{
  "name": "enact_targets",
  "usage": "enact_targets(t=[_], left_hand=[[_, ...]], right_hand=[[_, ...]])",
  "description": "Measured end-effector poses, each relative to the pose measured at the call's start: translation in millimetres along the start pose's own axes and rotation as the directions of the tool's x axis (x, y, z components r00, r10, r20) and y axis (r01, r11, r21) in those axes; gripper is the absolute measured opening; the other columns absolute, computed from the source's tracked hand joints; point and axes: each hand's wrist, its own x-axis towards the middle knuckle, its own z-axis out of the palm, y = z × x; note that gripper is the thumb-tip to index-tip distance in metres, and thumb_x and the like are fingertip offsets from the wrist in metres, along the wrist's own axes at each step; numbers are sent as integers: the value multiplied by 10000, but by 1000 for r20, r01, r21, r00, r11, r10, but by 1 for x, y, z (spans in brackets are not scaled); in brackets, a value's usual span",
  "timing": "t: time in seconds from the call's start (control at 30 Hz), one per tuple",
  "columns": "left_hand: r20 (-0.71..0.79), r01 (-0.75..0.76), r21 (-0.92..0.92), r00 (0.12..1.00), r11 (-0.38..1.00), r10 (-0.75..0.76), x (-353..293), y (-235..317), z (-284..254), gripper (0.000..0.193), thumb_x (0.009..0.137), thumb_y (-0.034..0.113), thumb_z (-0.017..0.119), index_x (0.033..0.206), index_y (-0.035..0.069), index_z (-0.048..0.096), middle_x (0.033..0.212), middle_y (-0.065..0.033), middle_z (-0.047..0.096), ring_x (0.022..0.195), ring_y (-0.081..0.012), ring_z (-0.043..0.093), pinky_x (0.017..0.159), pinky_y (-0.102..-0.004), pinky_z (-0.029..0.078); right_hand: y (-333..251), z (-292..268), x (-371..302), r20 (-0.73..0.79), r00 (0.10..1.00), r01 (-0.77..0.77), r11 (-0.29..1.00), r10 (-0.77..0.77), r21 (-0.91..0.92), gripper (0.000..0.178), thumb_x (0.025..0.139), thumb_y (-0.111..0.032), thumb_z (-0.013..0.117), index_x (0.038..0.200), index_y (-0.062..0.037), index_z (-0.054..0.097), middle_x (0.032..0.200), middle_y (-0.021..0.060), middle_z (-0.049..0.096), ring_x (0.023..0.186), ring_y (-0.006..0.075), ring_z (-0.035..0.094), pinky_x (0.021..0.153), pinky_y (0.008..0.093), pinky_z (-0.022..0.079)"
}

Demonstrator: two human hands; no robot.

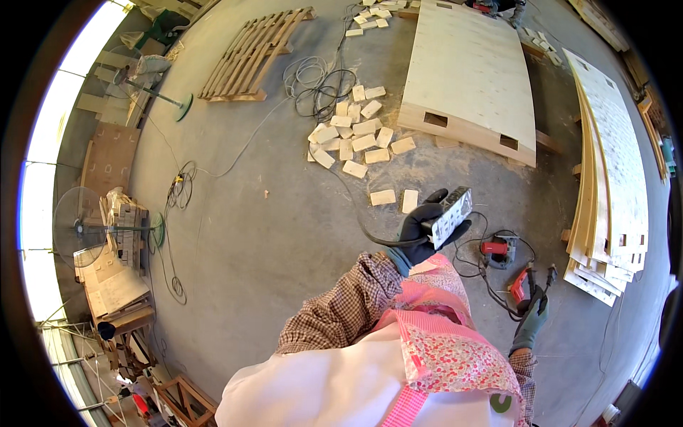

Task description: The person uses a jigsaw to cut rectangular notches along the edge of a large wooden board. After completing the cuts, the person coils the jigsaw's power cord and walks across the workshop floor.

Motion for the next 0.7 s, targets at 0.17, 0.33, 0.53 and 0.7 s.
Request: enact_targets(t=[0.17,0.33,0.53,0.7], left_hand=[[-164,80,185,985,979,-50,-13,20,-9,483,765,106,552,1229,97,415,1229,-148,463,1106,-309,472,953,-466,398],[-201,286,470,956,835,-215,-37,5,-7,473,778,117,533,1232,45,425,995,-91,592,803,-167,581,723,-278,479],[-378,321,432,913,843,-153,-37,-6,-36,212,828,234,532,961,76,580,642,20,552,526,-59,464,485,-207,374],[-308,118,446,951,887,28,-54,-12,-22,379,884,402,438,1109,103,493,931,-45,553,815,-126,521,709,-264,451]], right_hand=[[44,-23,5,30,953,-295,948,300,-118,245,862,-149,495,1068,-29,554,750,58,599,493,130,530,438,247,404],[141,-75,31,-390,870,-419,869,301,-262,598,793,-95,592,1320,-50,313,1205,157,446,1067,229,481,881,321,417],[-97,83,-46,471,794,556,772,-384,-309,770,677,-78,688,1336,-49,290,1368,139,306,1255,316,286,1017,402,260],[-168,184,-89,818,257,906,422,-515,-19,779,621,-393,689,1256,-47,398,1272,173,382,1178,343,353,987,454,266]])
